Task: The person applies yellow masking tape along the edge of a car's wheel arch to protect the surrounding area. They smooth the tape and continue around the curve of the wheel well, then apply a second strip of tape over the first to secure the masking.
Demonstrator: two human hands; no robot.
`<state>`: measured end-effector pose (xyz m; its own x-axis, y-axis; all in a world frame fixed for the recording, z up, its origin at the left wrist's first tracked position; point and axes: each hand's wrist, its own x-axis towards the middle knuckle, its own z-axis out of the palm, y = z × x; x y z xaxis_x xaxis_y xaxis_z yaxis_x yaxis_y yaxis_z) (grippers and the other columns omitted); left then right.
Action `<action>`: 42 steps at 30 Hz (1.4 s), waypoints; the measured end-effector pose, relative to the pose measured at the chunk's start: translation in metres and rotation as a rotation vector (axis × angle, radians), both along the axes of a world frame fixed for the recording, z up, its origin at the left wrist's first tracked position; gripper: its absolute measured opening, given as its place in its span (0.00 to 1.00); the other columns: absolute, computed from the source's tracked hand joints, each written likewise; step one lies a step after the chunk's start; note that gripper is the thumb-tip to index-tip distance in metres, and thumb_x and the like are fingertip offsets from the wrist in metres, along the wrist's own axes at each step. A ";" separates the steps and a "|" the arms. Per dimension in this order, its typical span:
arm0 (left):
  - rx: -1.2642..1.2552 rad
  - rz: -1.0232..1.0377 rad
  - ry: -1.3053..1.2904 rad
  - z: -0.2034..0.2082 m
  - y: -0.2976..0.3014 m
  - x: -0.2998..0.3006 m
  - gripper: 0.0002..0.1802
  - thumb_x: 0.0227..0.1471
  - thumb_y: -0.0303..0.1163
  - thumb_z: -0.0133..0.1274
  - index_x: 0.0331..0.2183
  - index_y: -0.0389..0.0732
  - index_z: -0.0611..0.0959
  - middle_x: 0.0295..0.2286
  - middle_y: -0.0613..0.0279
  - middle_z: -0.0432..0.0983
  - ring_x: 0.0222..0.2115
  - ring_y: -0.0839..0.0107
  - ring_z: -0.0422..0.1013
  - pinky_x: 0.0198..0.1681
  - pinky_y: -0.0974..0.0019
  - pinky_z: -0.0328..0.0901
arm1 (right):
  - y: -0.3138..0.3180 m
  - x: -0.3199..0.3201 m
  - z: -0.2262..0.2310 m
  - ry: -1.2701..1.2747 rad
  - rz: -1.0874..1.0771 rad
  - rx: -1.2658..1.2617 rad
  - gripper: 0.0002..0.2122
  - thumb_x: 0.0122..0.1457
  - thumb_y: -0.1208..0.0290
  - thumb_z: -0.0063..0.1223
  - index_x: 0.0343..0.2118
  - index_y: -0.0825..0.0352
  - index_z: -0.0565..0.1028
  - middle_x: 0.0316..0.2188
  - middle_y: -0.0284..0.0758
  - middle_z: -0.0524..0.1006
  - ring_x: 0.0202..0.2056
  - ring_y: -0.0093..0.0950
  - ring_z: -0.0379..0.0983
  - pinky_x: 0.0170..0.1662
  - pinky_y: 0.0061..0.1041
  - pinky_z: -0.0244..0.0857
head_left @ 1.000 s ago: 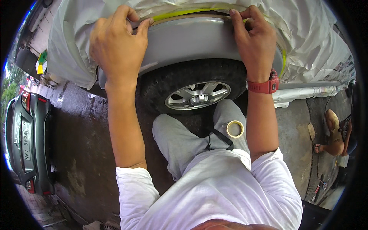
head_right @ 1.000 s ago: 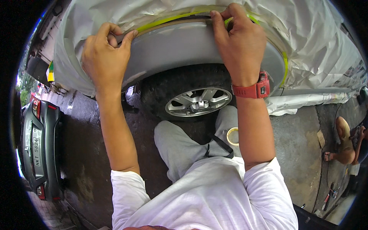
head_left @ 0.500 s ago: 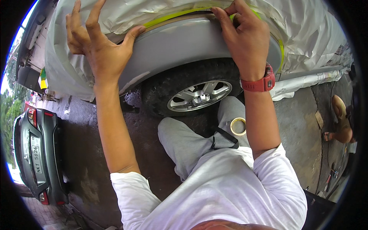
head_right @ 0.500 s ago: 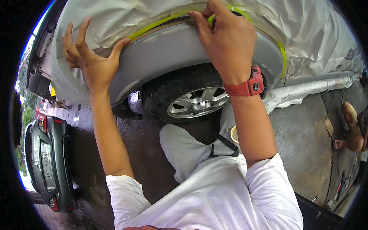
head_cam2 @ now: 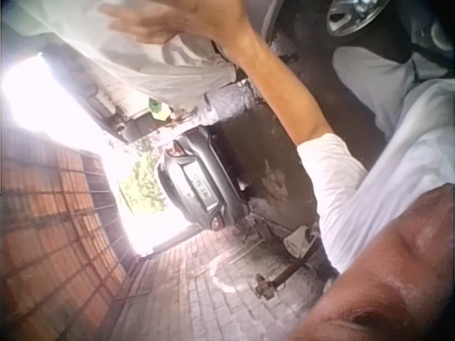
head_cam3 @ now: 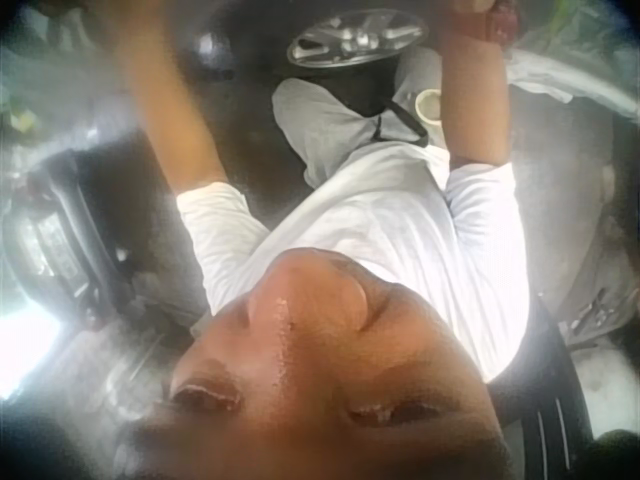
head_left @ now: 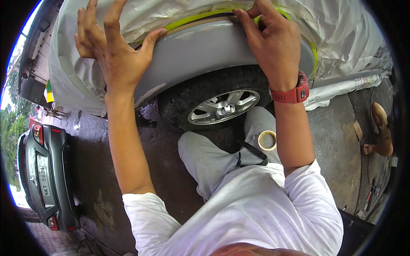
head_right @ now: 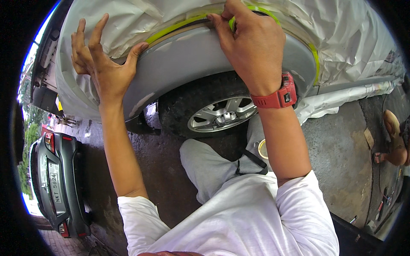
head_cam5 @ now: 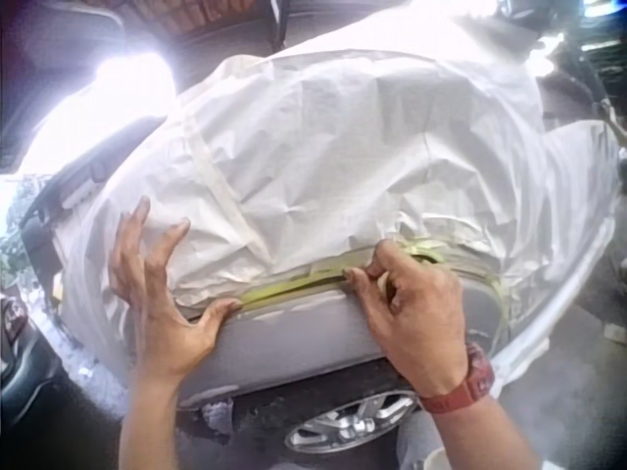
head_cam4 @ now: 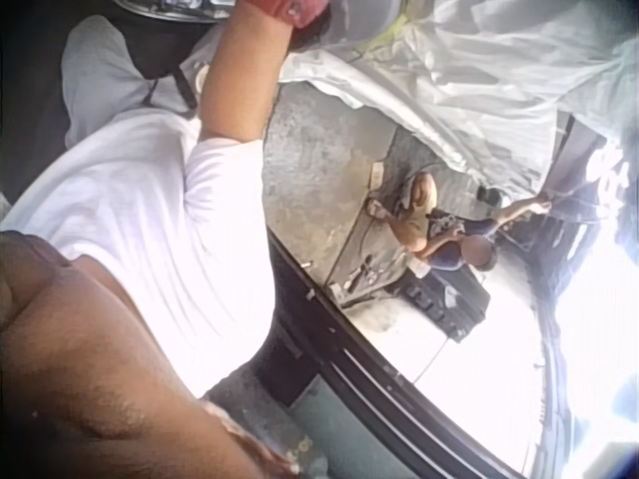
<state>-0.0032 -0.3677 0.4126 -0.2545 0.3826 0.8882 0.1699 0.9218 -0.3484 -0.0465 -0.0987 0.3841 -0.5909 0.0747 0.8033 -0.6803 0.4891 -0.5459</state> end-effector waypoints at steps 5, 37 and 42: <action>-0.015 0.008 0.008 0.001 -0.002 0.001 0.55 0.41 0.59 0.76 0.67 0.64 0.68 0.69 0.56 0.53 0.72 0.47 0.41 0.72 0.36 0.34 | 0.001 0.001 0.000 0.029 -0.042 0.078 0.11 0.59 0.71 0.68 0.27 0.67 0.74 0.13 0.41 0.70 0.17 0.37 0.71 0.24 0.35 0.60; 0.015 -0.023 -0.014 -0.001 0.013 -0.011 0.54 0.42 0.60 0.75 0.67 0.67 0.68 0.70 0.58 0.52 0.73 0.45 0.39 0.72 0.30 0.33 | 0.009 0.001 0.003 0.105 -0.016 0.192 0.10 0.58 0.71 0.66 0.26 0.65 0.74 0.13 0.40 0.70 0.19 0.39 0.73 0.25 0.37 0.63; 0.006 0.024 -0.010 -0.001 0.014 -0.009 0.55 0.41 0.62 0.75 0.67 0.68 0.67 0.70 0.57 0.52 0.73 0.44 0.38 0.72 0.28 0.30 | 0.009 -0.003 0.001 0.145 -0.053 0.224 0.09 0.58 0.70 0.65 0.26 0.65 0.75 0.14 0.40 0.72 0.22 0.42 0.75 0.28 0.40 0.65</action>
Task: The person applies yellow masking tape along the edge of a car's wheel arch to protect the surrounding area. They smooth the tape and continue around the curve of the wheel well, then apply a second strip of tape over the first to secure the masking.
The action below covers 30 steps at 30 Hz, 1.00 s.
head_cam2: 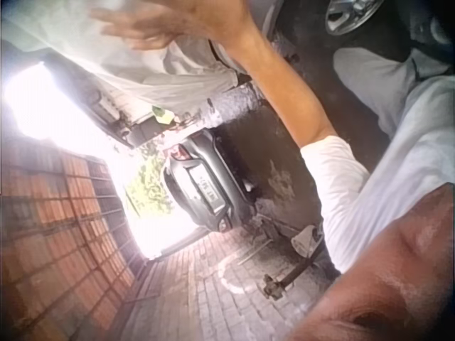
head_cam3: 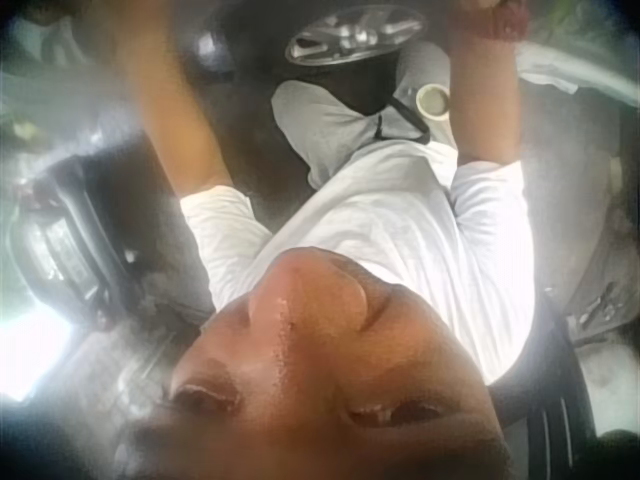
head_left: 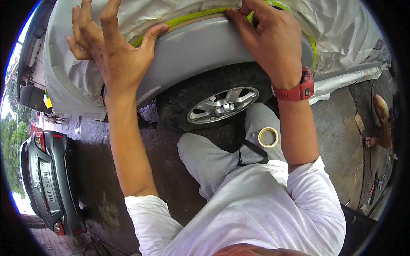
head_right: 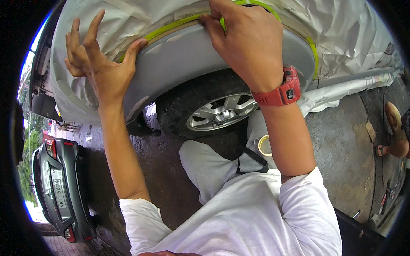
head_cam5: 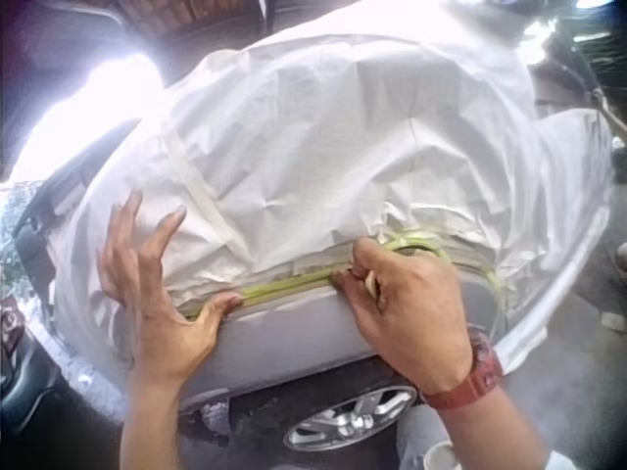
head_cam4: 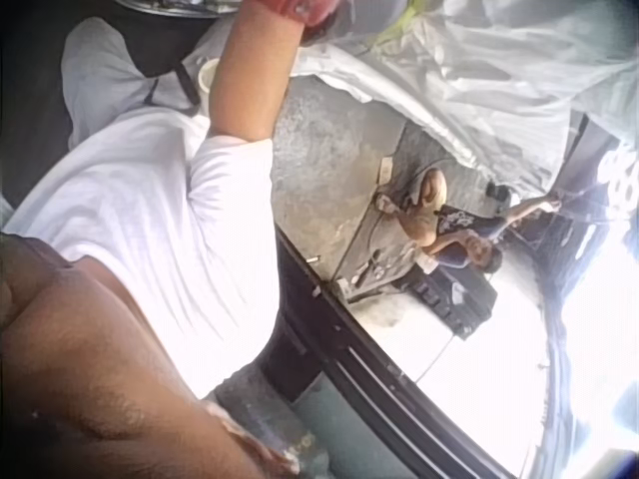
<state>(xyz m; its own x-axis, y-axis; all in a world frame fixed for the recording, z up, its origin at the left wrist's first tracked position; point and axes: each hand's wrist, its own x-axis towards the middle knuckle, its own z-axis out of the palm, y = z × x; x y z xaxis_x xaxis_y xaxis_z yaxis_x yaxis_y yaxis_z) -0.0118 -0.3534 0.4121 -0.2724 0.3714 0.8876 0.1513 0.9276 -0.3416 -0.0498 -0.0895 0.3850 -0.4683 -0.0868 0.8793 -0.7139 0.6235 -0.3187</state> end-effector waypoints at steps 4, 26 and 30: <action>-0.002 0.019 0.057 0.001 0.006 -0.005 0.53 0.40 0.55 0.75 0.66 0.65 0.70 0.70 0.56 0.54 0.72 0.48 0.44 0.71 0.31 0.35 | 0.000 0.001 0.001 -0.049 -0.006 -0.010 0.09 0.58 0.70 0.65 0.27 0.65 0.75 0.14 0.40 0.72 0.22 0.43 0.75 0.29 0.40 0.66; -0.059 0.195 0.117 0.009 0.045 -0.030 0.61 0.29 0.40 0.80 0.66 0.63 0.69 0.70 0.54 0.53 0.73 0.46 0.44 0.71 0.32 0.37 | 0.005 -0.007 0.000 -0.064 -0.012 0.062 0.09 0.58 0.68 0.64 0.27 0.66 0.77 0.16 0.44 0.75 0.24 0.47 0.77 0.32 0.44 0.67; -0.026 0.163 0.042 0.010 0.066 -0.025 0.61 0.29 0.39 0.80 0.66 0.64 0.69 0.71 0.55 0.52 0.73 0.47 0.43 0.72 0.32 0.37 | 0.006 -0.007 -0.001 -0.039 -0.008 0.065 0.09 0.59 0.68 0.63 0.29 0.67 0.77 0.16 0.44 0.75 0.25 0.47 0.77 0.32 0.45 0.68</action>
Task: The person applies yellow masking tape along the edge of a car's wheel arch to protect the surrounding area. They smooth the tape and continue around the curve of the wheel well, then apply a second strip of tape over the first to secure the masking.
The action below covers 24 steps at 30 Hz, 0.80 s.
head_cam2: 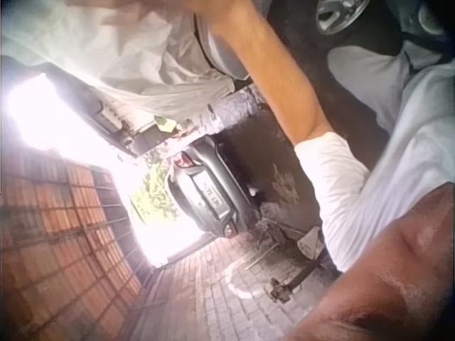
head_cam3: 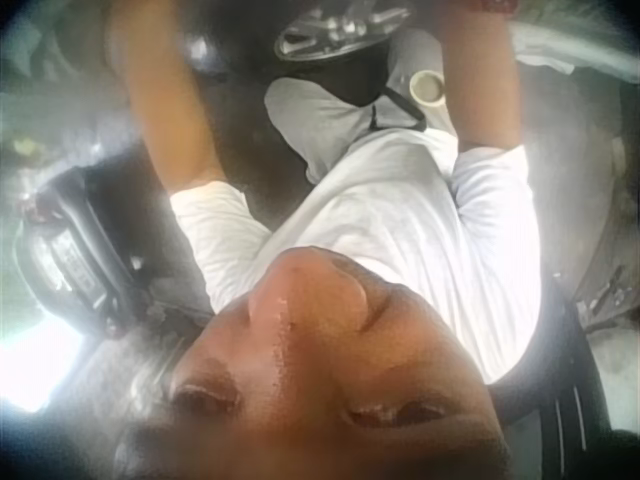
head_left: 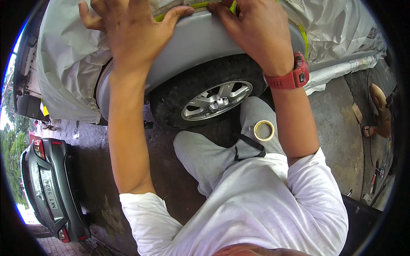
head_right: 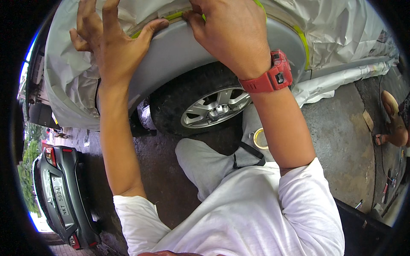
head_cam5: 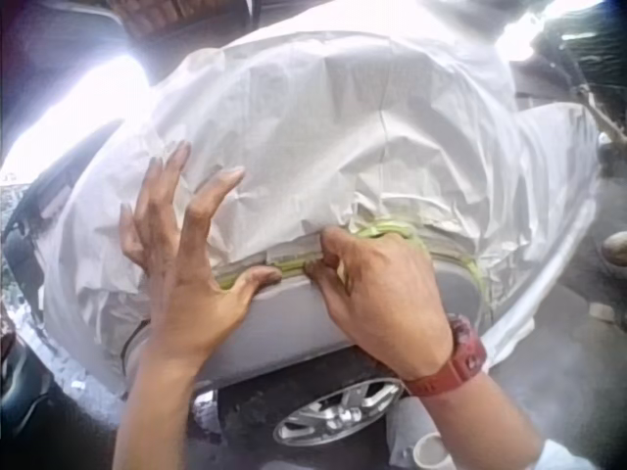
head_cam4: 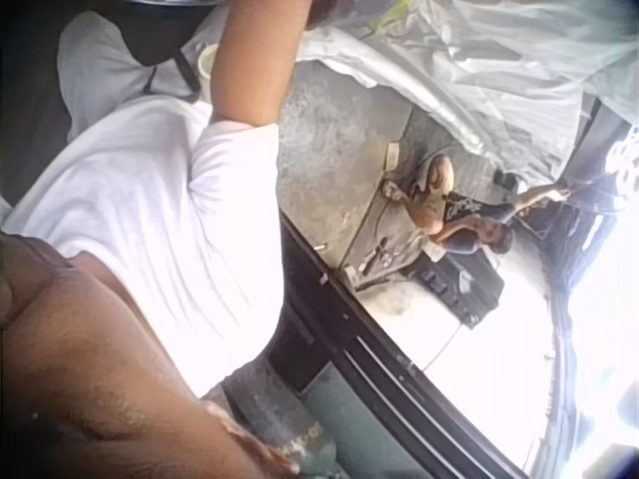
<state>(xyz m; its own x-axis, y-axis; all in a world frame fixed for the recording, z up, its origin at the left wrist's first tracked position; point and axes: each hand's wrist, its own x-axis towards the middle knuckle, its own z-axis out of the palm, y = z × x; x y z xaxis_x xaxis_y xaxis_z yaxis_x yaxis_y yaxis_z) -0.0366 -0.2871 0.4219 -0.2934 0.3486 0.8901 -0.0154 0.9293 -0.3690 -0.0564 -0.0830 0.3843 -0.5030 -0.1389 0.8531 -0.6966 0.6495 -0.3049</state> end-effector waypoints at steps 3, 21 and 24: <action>0.023 0.035 0.049 -0.003 0.000 -0.011 0.61 0.29 0.38 0.81 0.66 0.64 0.69 0.71 0.55 0.50 0.73 0.47 0.42 0.72 0.32 0.36 | 0.004 0.000 -0.003 0.074 -0.005 0.036 0.08 0.59 0.68 0.63 0.35 0.67 0.78 0.16 0.44 0.75 0.24 0.47 0.76 0.31 0.44 0.68; 0.027 0.140 0.038 0.001 0.003 -0.010 0.65 0.28 0.43 0.80 0.68 0.64 0.66 0.73 0.54 0.45 0.75 0.47 0.37 0.75 0.35 0.31 | 0.057 0.004 -0.004 0.089 -0.178 0.109 0.06 0.63 0.69 0.60 0.34 0.64 0.74 0.18 0.43 0.76 0.24 0.46 0.77 0.29 0.44 0.67; 0.021 0.136 0.052 0.001 0.003 -0.012 0.66 0.27 0.43 0.80 0.69 0.64 0.65 0.73 0.53 0.45 0.75 0.47 0.38 0.75 0.35 0.32 | 0.051 -0.003 -0.015 0.058 -0.195 0.034 0.06 0.62 0.71 0.60 0.34 0.64 0.73 0.18 0.43 0.76 0.25 0.46 0.77 0.29 0.44 0.68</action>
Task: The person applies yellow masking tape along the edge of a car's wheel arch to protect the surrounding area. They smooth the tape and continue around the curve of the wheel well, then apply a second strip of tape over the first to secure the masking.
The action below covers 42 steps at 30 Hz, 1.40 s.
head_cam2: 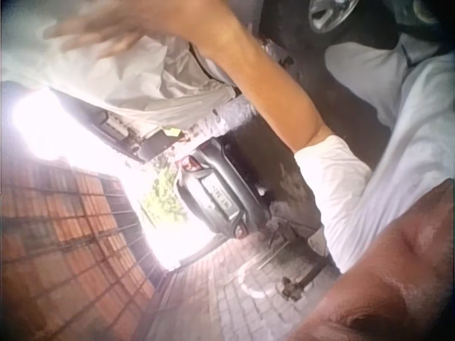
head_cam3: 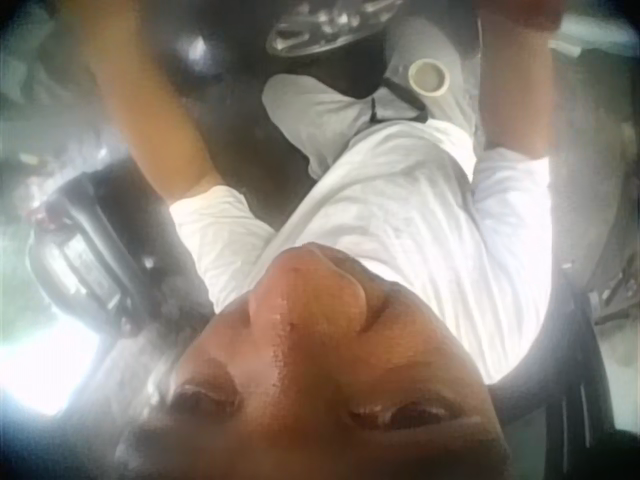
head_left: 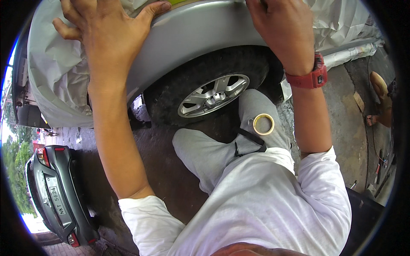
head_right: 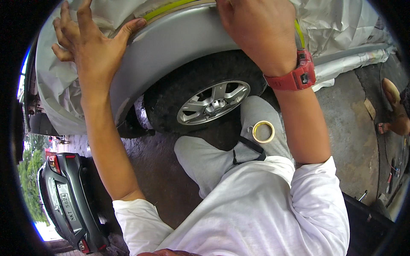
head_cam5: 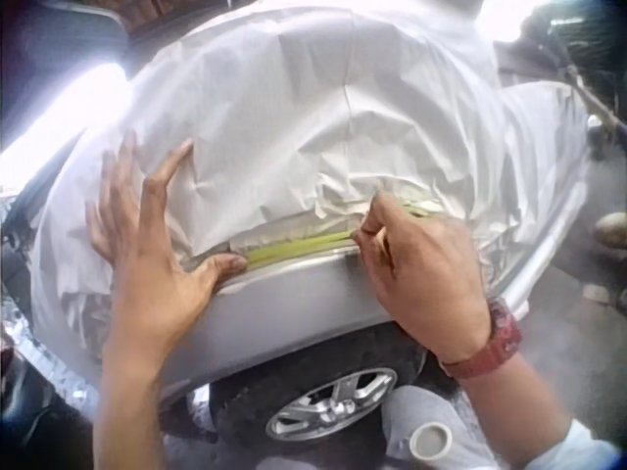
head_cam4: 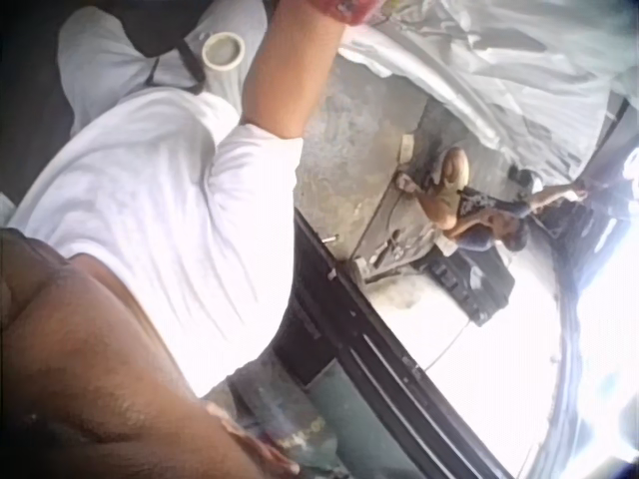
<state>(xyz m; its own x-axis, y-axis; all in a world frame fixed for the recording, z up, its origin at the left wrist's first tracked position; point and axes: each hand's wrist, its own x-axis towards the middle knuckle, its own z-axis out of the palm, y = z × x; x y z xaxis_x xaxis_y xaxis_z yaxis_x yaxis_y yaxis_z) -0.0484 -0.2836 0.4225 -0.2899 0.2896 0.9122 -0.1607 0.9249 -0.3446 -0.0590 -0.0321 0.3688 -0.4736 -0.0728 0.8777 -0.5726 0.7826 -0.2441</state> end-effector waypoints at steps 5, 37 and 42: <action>-0.006 0.007 0.002 0.001 0.004 0.002 0.67 0.27 0.42 0.81 0.69 0.64 0.64 0.73 0.52 0.45 0.75 0.47 0.37 0.75 0.35 0.32 | -0.007 0.002 -0.002 -0.020 0.002 -0.072 0.06 0.63 0.71 0.59 0.35 0.64 0.73 0.19 0.43 0.77 0.25 0.46 0.78 0.30 0.45 0.69; -0.101 -0.061 -0.022 0.006 0.020 -0.021 0.67 0.29 0.41 0.79 0.70 0.67 0.62 0.74 0.53 0.43 0.75 0.49 0.36 0.75 0.31 0.27 | 0.002 -0.018 -0.013 -0.011 0.119 -0.101 0.05 0.61 0.72 0.58 0.33 0.65 0.73 0.20 0.42 0.78 0.28 0.44 0.79 0.34 0.45 0.69; -0.131 -0.057 0.006 0.006 0.017 -0.023 0.67 0.30 0.44 0.79 0.71 0.67 0.61 0.74 0.53 0.43 0.75 0.49 0.36 0.75 0.31 0.26 | 0.001 -0.017 -0.010 -0.016 0.108 -0.095 0.05 0.61 0.72 0.58 0.33 0.66 0.73 0.20 0.43 0.78 0.28 0.45 0.79 0.34 0.45 0.69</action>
